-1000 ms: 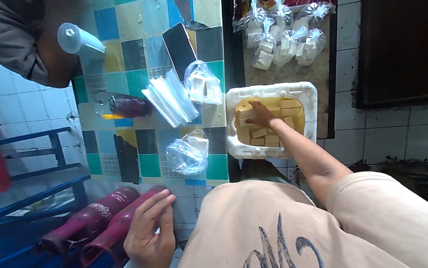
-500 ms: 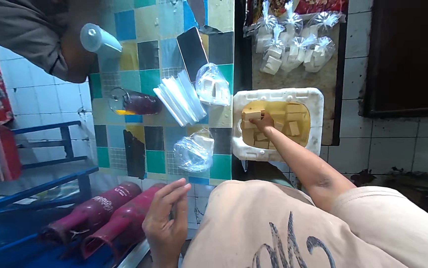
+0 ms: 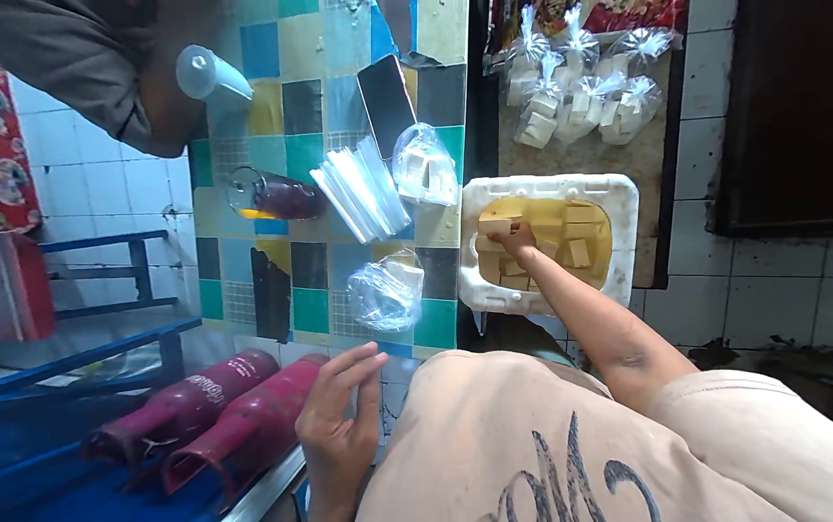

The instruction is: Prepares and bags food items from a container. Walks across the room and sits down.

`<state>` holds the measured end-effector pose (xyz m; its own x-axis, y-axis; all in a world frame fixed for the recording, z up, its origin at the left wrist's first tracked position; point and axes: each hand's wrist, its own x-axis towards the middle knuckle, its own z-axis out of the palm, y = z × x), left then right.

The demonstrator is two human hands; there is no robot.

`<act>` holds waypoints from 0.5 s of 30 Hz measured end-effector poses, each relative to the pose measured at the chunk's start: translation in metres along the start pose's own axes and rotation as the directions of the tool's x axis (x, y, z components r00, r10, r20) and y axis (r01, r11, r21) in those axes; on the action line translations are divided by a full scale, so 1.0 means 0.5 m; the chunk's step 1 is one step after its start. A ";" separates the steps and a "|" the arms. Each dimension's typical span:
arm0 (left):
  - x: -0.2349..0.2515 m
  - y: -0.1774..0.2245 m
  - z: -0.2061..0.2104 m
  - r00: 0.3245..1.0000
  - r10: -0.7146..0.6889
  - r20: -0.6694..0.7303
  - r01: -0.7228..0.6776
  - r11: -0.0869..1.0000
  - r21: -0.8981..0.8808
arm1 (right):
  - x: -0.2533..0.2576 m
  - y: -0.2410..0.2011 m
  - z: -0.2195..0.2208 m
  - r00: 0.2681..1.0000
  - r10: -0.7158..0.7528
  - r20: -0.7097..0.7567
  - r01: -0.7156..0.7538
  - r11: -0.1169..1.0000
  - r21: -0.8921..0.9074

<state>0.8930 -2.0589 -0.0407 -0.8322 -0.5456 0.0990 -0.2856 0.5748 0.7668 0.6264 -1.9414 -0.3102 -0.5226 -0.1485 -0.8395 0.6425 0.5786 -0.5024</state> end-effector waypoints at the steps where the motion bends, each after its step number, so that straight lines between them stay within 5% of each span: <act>1: -0.001 0.001 0.001 1.000 -0.003 0.006 0.003 1.000 0.002 | 0.003 0.002 -0.003 0.999 0.004 0.032 -0.004 1.000 0.019; 15: -0.008 -0.004 0.013 1.000 -0.004 0.015 0.004 1.000 0.001 | 0.021 0.016 0.001 0.991 -0.032 0.128 0.009 0.985 0.170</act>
<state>0.8939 -2.0537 -0.0469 -0.8380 -0.5388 0.0862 -0.2895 0.5729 0.7668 0.6265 -1.9386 -0.3230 -0.4665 -0.2682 -0.8429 0.7237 0.4321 -0.5381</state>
